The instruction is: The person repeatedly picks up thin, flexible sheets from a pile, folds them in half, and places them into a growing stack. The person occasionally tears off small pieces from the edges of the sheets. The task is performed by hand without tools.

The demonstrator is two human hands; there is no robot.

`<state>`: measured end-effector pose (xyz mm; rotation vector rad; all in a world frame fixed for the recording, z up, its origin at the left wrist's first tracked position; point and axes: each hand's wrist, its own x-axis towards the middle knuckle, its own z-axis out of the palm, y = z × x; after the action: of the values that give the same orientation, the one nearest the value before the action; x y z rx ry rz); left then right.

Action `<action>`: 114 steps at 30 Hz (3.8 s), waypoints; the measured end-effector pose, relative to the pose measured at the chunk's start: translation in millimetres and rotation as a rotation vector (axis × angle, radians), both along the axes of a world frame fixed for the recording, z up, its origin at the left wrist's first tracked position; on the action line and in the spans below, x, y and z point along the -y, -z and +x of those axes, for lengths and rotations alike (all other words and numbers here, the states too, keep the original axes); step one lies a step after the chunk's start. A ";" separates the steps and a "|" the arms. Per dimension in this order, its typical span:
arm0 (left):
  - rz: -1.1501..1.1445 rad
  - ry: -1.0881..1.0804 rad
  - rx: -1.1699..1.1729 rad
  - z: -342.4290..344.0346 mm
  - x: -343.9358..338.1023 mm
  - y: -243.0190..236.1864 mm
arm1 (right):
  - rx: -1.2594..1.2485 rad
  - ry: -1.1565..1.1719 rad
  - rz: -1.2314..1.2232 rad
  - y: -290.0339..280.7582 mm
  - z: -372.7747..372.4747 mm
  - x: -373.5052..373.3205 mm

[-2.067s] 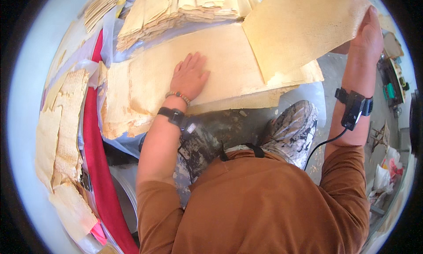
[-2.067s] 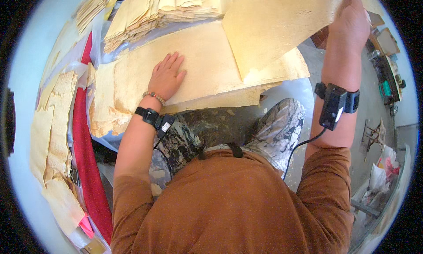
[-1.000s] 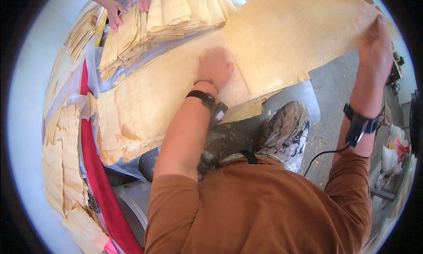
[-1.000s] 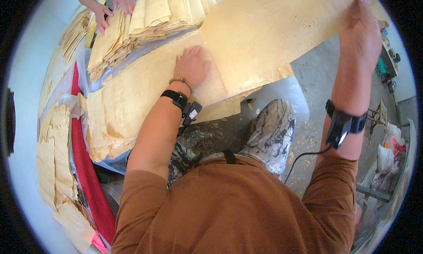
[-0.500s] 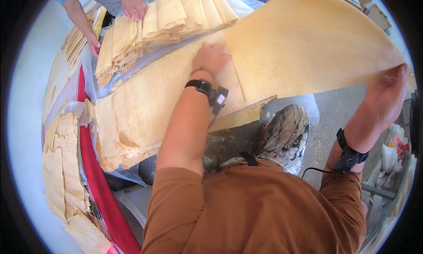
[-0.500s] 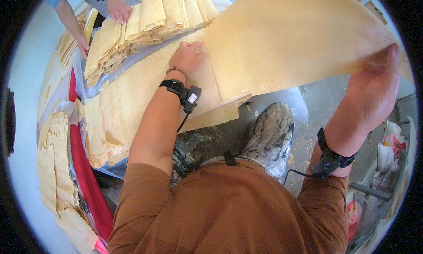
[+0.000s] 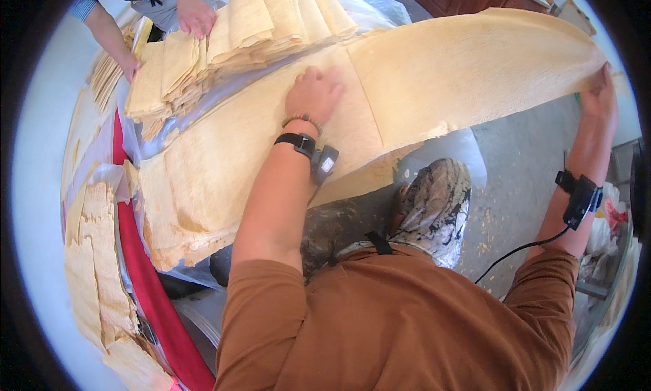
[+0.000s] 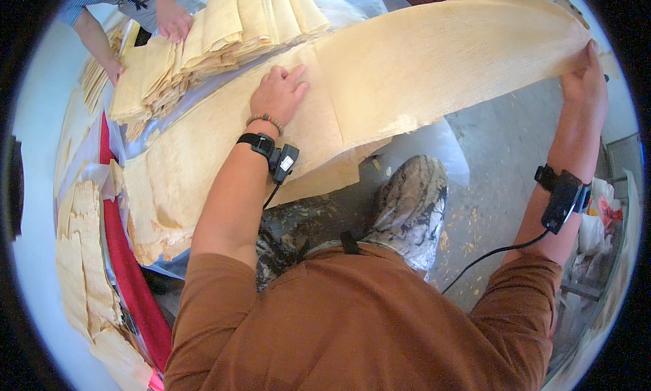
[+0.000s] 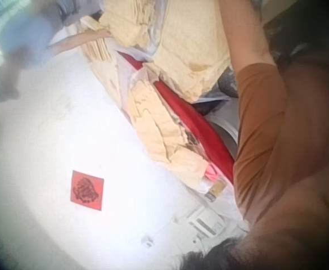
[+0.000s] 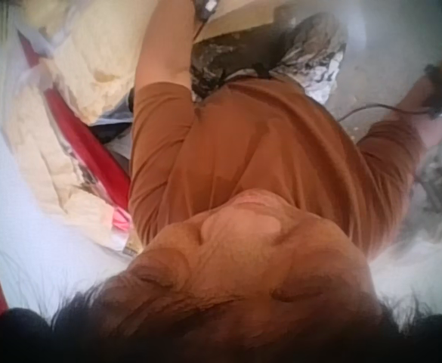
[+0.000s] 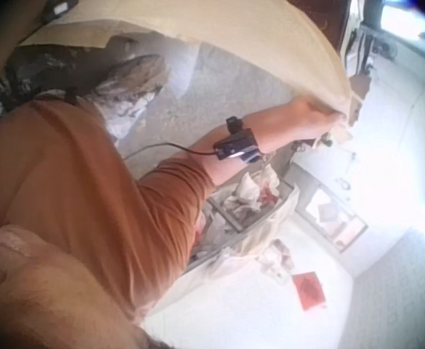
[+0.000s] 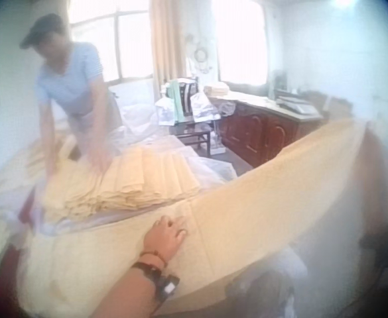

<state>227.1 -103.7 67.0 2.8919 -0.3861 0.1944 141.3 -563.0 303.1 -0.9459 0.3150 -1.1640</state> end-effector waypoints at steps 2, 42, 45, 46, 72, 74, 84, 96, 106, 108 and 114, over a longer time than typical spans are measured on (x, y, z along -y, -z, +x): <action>0.007 0.000 0.019 -0.8 0.4 1.4 | -0.002 0.000 0.025 -1.9 0.4 22.3; -1.904 -0.198 -0.338 -225.1 -161.9 1.6 | -0.213 -1.900 -1.048 198.3 -61.6 -427.7; -2.299 -0.215 -0.370 -234.1 -169.7 3.8 | -0.506 -2.056 -0.634 208.1 -83.9 -378.6; -2.236 -0.244 -0.336 -231.7 -169.6 5.0 | -0.618 -2.015 -0.571 211.3 -87.6 -367.0; 0.350 -0.955 0.519 -366.8 -435.5 -148.4 | -0.789 -1.278 0.416 293.3 -38.4 -323.1; 0.421 -0.983 0.524 -371.5 -460.5 -138.2 | -0.814 -1.229 0.399 292.3 -41.8 -324.4; 0.761 -1.347 0.356 -346.7 -563.1 -131.9 | -0.865 -1.277 0.289 293.2 -57.7 -322.7; 0.210 -1.264 0.999 -352.7 -566.8 -169.7 | -0.895 -1.223 0.263 285.5 -80.4 -327.8; -0.276 -0.821 1.557 -353.4 -496.5 -266.3 | -1.030 -1.833 -0.116 225.0 -106.8 -346.5; -0.577 -0.695 1.583 -346.5 -469.2 -286.5 | -0.920 -1.782 -0.252 213.1 -112.7 -358.5; -1.762 -0.275 1.196 -305.7 -411.2 -296.9 | -0.641 -1.825 -0.293 197.1 -109.8 -380.7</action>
<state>-78.6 307.5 363.9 0.8342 0.0957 1.3864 31.5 -182.2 106.0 -1.2871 -0.2682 0.8008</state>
